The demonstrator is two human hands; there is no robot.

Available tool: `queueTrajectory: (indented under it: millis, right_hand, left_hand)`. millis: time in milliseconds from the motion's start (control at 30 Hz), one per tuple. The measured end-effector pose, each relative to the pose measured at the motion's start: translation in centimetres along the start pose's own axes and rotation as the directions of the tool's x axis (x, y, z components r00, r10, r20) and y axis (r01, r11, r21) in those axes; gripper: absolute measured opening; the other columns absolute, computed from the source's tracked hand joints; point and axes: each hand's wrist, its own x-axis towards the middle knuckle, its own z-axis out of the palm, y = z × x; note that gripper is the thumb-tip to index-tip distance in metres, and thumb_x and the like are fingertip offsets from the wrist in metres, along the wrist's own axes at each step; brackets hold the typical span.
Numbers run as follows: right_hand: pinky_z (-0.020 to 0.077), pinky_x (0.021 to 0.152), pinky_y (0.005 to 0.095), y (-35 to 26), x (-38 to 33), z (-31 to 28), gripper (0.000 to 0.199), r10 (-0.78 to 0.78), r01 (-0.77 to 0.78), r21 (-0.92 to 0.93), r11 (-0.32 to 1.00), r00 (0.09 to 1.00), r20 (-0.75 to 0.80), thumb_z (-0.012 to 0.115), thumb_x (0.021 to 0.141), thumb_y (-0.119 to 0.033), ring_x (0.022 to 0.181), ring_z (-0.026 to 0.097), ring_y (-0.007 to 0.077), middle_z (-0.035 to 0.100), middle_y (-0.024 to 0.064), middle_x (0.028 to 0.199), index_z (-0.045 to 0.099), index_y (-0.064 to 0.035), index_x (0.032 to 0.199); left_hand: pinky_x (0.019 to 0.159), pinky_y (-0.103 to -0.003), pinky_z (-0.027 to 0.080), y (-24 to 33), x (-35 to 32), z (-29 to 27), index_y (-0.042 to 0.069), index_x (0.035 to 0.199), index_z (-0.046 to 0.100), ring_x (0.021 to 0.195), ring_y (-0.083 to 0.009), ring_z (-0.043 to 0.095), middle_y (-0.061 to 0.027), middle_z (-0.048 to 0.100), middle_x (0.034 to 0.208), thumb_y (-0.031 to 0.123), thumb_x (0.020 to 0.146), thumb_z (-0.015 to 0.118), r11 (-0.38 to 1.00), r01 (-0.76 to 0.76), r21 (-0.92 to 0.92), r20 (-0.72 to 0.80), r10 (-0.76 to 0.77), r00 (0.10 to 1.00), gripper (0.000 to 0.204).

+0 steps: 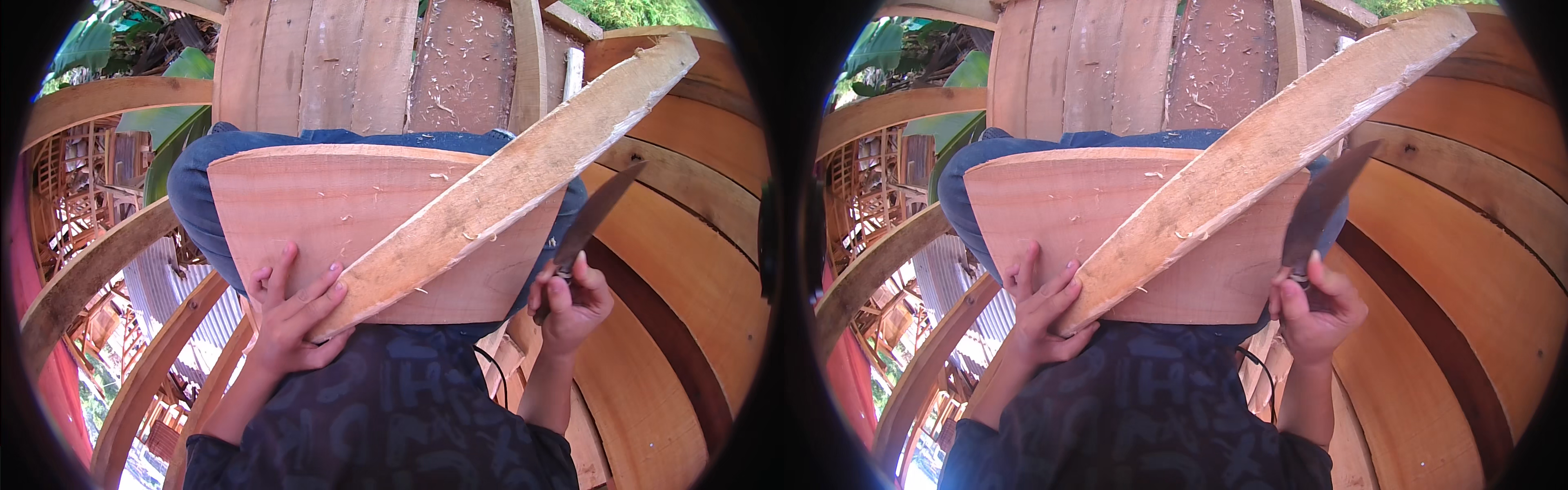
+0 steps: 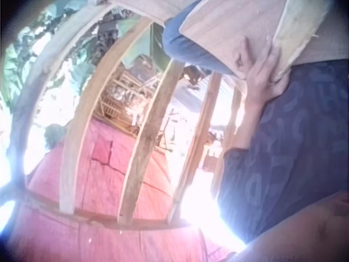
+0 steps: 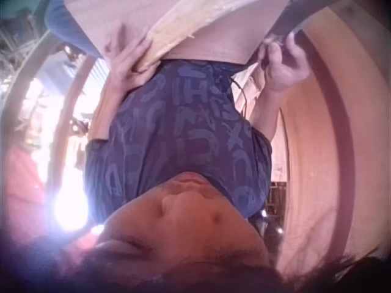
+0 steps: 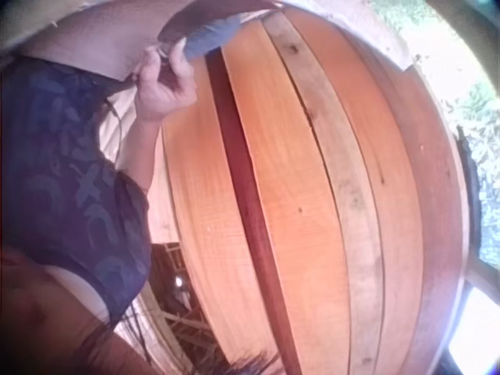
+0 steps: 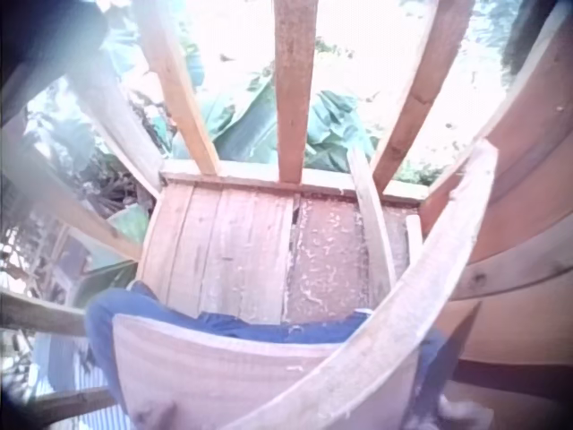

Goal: The person sits cross-legged on a wooden platform and uses a curved knife to shave thin strips from a long wooden plank resting on their lap. They repeatedly scrape the blade along the plank's surface, producing wood shavings that fall onto the platform.

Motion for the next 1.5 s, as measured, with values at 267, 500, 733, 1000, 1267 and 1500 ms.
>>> queueTrajectory:
  millis: [267, 500, 733, 1000, 1267, 1500]
  right_hand:
    - [0.0507, 0.062, 0.0212, -0.4, 0.6, 0.5, 0.030, -0.055, 0.053, 0.071, 0.996, 0.998, 0.031, 0.076, 0.073, 0.010, 0.070, 0.065, 0.0105, 0.071, 0.0116, 0.083, 0.069, 0.0051, 0.101]
    - [0.0513, 0.058, 0.0238, 1.2, -0.2, -0.4, 0.036, -0.054, 0.054, -0.007, 0.998, 0.996, 0.071, 0.070, 0.075, 0.014, 0.065, 0.063, 0.0118, 0.068, 0.0140, 0.081, 0.066, 0.0044, 0.109]
    - [0.0535, 0.060, 0.0240, 2.5, -1.1, -0.3, 0.033, -0.056, 0.070, -0.159, 0.985, 0.994, 0.094, 0.077, 0.073, 0.007, 0.070, 0.066, 0.0126, 0.071, 0.0144, 0.087, 0.068, 0.0047, 0.105]
    - [0.0552, 0.066, 0.0264, 2.4, -1.2, 0.0, 0.031, -0.020, 0.036, -0.186, 0.982, 0.996, 0.087, 0.077, 0.070, 0.009, 0.073, 0.069, 0.0158, 0.072, 0.0147, 0.088, 0.070, 0.0041, 0.100]
    - [0.0542, 0.061, 0.0240, 1.8, -1.3, 0.1, 0.029, 0.016, 0.015, -0.205, 0.979, 0.989, 0.146, 0.077, 0.071, 0.009, 0.067, 0.067, 0.0143, 0.072, 0.0137, 0.091, 0.070, 0.0033, 0.099]
    - [0.0530, 0.058, 0.0224, 1.2, -0.2, 0.3, 0.033, -0.069, 0.143, -0.291, 0.946, 0.966, 0.251, 0.073, 0.073, 0.012, 0.069, 0.067, 0.0126, 0.071, 0.0124, 0.081, 0.069, 0.0022, 0.104]
  left_hand:
    - [0.105, -0.054, 0.014, 0.0, -0.1, 0.1, 0.013, 0.128, 0.060, 0.139, -0.0480, 0.031, -0.0129, 0.061, 0.132, 0.028, 0.062, 0.085, 1.000, -0.002, 0.006, -0.008, 0.002, 1.000, 0.072]
    - [0.106, -0.054, 0.013, 0.0, -0.1, 0.2, 0.013, 0.127, 0.060, 0.138, -0.0484, 0.031, -0.0129, 0.061, 0.131, 0.029, 0.061, 0.085, 1.000, -0.004, 0.014, -0.012, 0.004, 1.000, 0.072]
    - [0.106, -0.055, 0.013, 0.1, 0.2, -0.1, 0.013, 0.128, 0.060, 0.139, -0.0474, 0.031, -0.0120, 0.061, 0.132, 0.027, 0.061, 0.085, 1.000, -0.013, 0.016, -0.002, 0.014, 1.000, 0.072]
    - [0.107, -0.047, 0.014, 0.4, 0.3, -0.1, 0.017, 0.123, 0.065, 0.140, -0.0385, 0.035, -0.0026, 0.062, 0.130, 0.027, 0.067, 0.081, 0.999, 0.042, -0.015, -0.032, -0.043, 0.999, 0.059]
    - [0.106, -0.049, 0.014, 0.4, 0.4, -0.1, 0.015, 0.124, 0.064, 0.139, -0.0414, 0.034, -0.0062, 0.062, 0.131, 0.027, 0.065, 0.082, 1.000, 0.027, -0.010, -0.021, -0.027, 0.999, 0.062]
    - [0.106, -0.054, 0.013, 0.1, 0.0, -0.1, 0.013, 0.125, 0.062, 0.139, -0.0472, 0.030, -0.0127, 0.061, 0.132, 0.027, 0.062, 0.085, 1.000, 0.017, -0.008, 0.003, -0.017, 1.000, 0.069]
